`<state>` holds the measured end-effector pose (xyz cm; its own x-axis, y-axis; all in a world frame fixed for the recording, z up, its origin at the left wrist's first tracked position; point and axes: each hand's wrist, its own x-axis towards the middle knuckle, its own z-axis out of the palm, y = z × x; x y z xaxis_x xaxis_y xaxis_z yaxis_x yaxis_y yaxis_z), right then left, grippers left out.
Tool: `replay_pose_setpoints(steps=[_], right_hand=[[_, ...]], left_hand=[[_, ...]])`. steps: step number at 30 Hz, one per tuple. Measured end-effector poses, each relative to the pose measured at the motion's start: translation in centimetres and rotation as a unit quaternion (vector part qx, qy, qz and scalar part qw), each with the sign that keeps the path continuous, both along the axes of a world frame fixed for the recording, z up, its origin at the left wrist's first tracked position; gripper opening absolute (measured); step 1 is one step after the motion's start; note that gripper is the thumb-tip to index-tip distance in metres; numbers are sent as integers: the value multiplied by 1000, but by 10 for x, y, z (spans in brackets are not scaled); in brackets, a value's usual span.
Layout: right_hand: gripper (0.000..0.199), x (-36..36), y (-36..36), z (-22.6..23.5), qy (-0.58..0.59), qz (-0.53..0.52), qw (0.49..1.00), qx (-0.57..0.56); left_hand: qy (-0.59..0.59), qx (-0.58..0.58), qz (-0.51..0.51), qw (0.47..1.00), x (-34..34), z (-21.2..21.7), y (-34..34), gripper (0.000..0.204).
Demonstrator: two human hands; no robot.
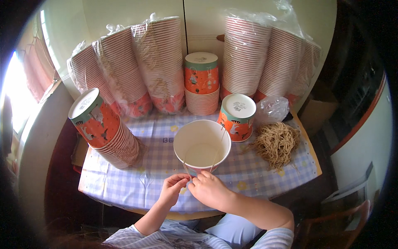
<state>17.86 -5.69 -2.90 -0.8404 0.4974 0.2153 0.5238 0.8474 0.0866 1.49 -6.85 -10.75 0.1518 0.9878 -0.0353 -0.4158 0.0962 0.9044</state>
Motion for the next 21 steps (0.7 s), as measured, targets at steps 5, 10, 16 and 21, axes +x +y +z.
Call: replay_pose_setpoints(steps=[5,10,16,21], right_hand=[[5,-1,1,-2,-6,18,1000,12],[4,0,1,-3,3,20,1000,-5],[2,-2,8,4,42,36,998,-27],[2,0,9,5,5,59,995,-79]], left_hand=[[-85,-29,-33,995,6,-8,3,12],[-129,-74,-50,988,7,-4,4,9],[-187,-124,-79,971,1,4,9,7],[-196,-144,-50,969,-7,5,24,4]])
